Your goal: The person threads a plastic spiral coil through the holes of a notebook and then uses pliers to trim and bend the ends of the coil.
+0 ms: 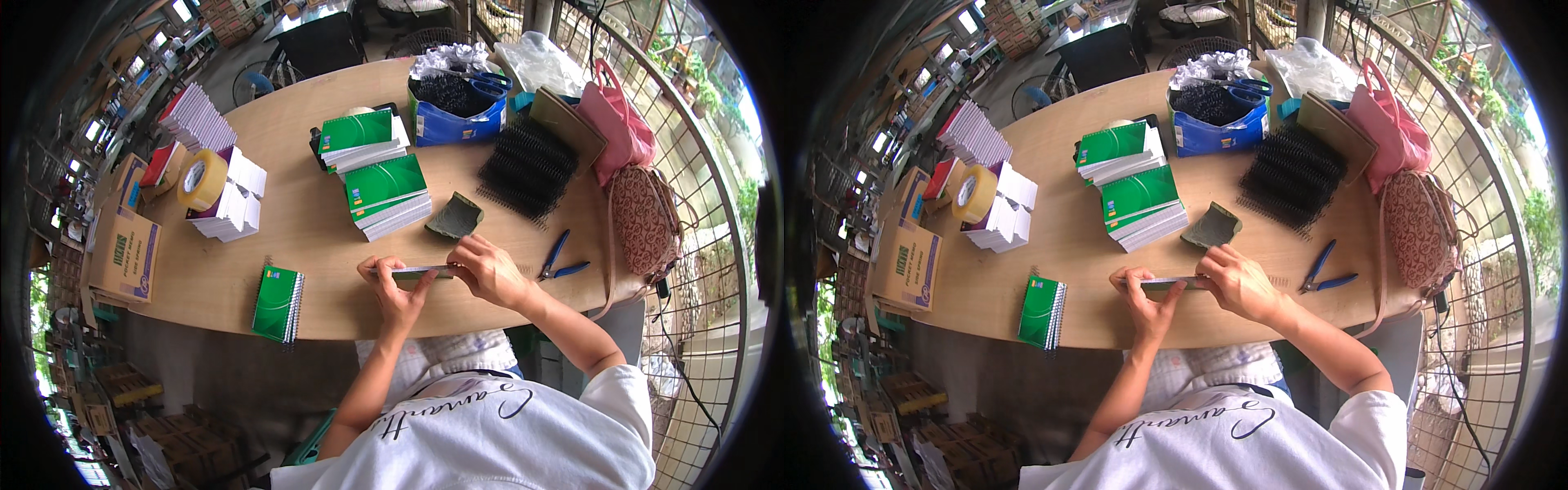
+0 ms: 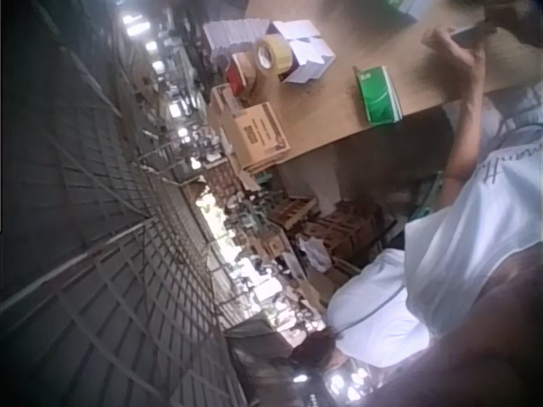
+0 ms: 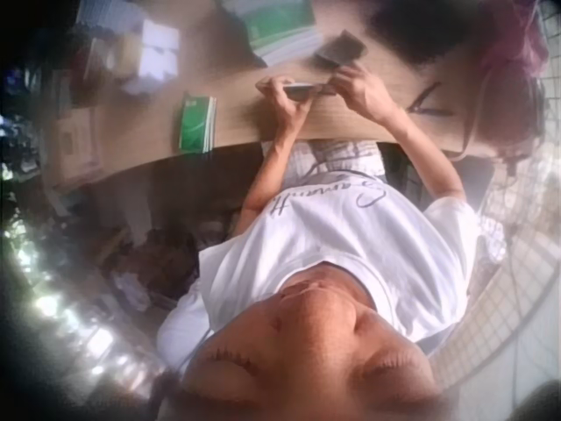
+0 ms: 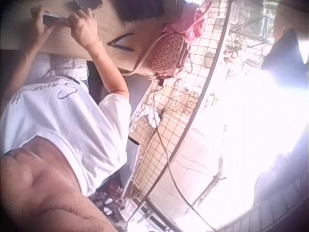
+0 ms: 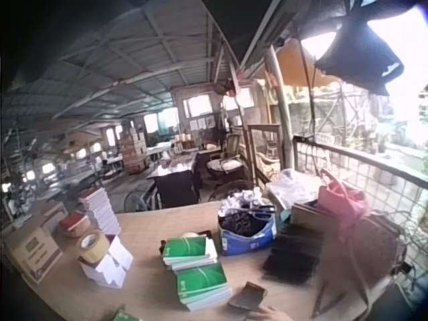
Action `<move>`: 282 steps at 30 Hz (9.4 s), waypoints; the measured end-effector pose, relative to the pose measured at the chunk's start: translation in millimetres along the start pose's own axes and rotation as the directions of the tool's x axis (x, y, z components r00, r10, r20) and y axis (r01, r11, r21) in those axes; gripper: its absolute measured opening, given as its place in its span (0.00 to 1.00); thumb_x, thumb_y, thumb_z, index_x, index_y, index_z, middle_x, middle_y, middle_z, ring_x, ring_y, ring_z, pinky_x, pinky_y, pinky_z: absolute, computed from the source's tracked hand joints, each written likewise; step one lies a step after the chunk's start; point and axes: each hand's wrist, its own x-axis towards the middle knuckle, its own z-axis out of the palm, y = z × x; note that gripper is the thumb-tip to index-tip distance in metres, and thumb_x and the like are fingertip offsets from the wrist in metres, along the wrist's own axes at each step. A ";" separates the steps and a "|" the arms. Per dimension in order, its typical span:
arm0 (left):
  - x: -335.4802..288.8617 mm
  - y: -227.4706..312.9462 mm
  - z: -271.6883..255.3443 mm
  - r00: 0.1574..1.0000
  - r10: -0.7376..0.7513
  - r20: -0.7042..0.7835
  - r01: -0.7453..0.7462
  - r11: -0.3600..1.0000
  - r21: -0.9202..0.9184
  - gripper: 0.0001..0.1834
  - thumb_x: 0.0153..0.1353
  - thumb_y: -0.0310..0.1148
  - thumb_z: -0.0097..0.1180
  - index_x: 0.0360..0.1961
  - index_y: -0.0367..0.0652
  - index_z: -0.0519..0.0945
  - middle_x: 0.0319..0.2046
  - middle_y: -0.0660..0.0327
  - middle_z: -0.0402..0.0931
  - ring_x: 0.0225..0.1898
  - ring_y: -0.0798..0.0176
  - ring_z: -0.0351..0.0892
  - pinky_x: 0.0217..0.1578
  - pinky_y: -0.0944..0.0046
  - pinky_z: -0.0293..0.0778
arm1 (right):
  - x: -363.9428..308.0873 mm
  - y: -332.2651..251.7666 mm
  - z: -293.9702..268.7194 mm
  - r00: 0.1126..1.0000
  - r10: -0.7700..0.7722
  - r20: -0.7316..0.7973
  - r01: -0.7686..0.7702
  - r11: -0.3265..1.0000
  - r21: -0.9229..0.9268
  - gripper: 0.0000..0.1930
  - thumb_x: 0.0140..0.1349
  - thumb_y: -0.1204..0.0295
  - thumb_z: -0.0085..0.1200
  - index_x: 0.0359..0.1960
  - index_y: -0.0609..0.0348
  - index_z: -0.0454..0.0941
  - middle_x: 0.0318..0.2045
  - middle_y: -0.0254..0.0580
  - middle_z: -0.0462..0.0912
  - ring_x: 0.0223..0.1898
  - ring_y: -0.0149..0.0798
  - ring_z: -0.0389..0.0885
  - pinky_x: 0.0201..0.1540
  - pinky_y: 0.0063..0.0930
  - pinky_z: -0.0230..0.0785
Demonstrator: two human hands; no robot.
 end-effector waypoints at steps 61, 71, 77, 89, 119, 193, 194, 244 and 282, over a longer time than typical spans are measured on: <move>-11.9 -42.3 -20.9 0.924 -0.224 0.309 0.377 0.667 -0.643 0.14 0.66 0.27 0.56 0.50 0.43 0.68 0.42 0.64 0.69 0.45 0.71 0.69 0.50 0.70 0.65 | 37.6 36.1 -0.1 0.940 -0.044 0.340 -0.162 0.818 0.553 0.24 0.61 0.59 0.56 0.47 0.70 0.81 0.64 0.57 0.69 0.60 0.48 0.71 0.61 0.34 0.61; 0.3 -41.1 -22.3 0.905 -0.309 0.292 0.420 0.541 -0.729 0.24 0.58 0.20 0.62 0.53 0.45 0.66 0.41 0.63 0.73 0.44 0.70 0.74 0.49 0.68 0.71 | 52.1 35.8 3.1 0.927 -0.092 0.364 -0.215 0.665 0.715 0.23 0.59 0.60 0.57 0.46 0.70 0.82 0.64 0.58 0.69 0.64 0.52 0.67 0.65 0.39 0.57; -1.0 -44.8 -27.7 0.898 -0.306 0.315 0.435 0.523 -0.733 0.29 0.57 0.16 0.60 0.56 0.47 0.64 0.41 0.62 0.74 0.44 0.70 0.74 0.46 0.69 0.73 | 26.8 34.5 -17.6 0.998 -0.055 0.025 0.038 0.895 0.445 0.31 0.55 0.62 0.60 0.61 0.62 0.71 0.60 0.56 0.71 0.64 0.53 0.67 0.65 0.45 0.58; 15.5 -8.2 -54.1 0.864 -0.386 0.322 0.496 0.545 -0.676 0.42 0.59 0.17 0.57 0.71 0.50 0.52 0.41 0.58 0.79 0.39 0.70 0.78 0.39 0.71 0.77 | -144.3 86.5 -52.4 0.983 0.000 -0.185 -0.084 0.891 -0.445 0.30 0.44 0.69 0.64 0.54 0.54 0.74 0.48 0.47 0.72 0.53 0.54 0.69 0.63 0.55 0.58; 16.1 -20.6 -207.5 0.784 -0.442 -0.436 0.382 0.897 -0.222 0.17 0.63 0.20 0.53 0.54 0.37 0.78 0.45 0.59 0.79 0.38 0.71 0.77 0.40 0.68 0.76 | -6.7 4.9 -55.3 0.927 0.100 -0.361 -0.091 0.995 0.043 0.15 0.48 0.76 0.64 0.40 0.61 0.80 0.35 0.47 0.79 0.37 0.50 0.77 0.41 0.40 0.71; 3.9 -11.1 -31.8 0.992 -0.006 0.122 0.005 1.000 0.010 0.14 0.62 0.28 0.58 0.49 0.47 0.79 0.42 0.55 0.69 0.44 0.54 0.68 0.46 0.55 0.69 | 24.5 65.6 -56.8 0.960 -0.174 -0.218 0.156 0.983 -0.097 0.18 0.55 0.84 0.55 0.48 0.59 0.80 0.32 0.45 0.76 0.32 0.48 0.78 0.35 0.38 0.74; 2.0 -17.1 -25.7 0.996 -0.014 0.093 0.014 1.000 0.001 0.12 0.62 0.31 0.59 0.47 0.46 0.80 0.41 0.55 0.69 0.45 0.55 0.67 0.46 0.55 0.68 | 21.1 47.6 -50.0 0.956 -0.159 -0.247 0.161 0.987 -0.011 0.11 0.56 0.76 0.59 0.42 0.54 0.84 0.29 0.43 0.78 0.31 0.45 0.80 0.35 0.38 0.75; 2.1 -6.0 -14.1 0.997 -0.007 -0.082 0.009 1.000 0.016 0.13 0.52 0.33 0.70 0.35 0.44 0.80 0.36 0.57 0.63 0.43 0.55 0.63 0.43 0.57 0.64 | 37.0 10.5 -12.8 0.975 -0.208 -0.083 0.213 0.975 0.062 0.09 0.53 0.71 0.64 0.32 0.56 0.76 0.31 0.37 0.78 0.33 0.47 0.79 0.32 0.41 0.70; 16.4 -18.6 -14.1 0.993 0.075 0.093 -0.064 0.991 -0.117 0.25 0.41 0.42 0.77 0.32 0.42 0.74 0.30 0.62 0.68 0.41 0.56 0.62 0.44 0.54 0.63 | 35.9 40.6 -39.5 0.931 -0.104 0.351 -0.198 0.663 0.722 0.27 0.58 0.53 0.58 0.43 0.71 0.83 0.56 0.53 0.76 0.53 0.46 0.76 0.57 0.36 0.65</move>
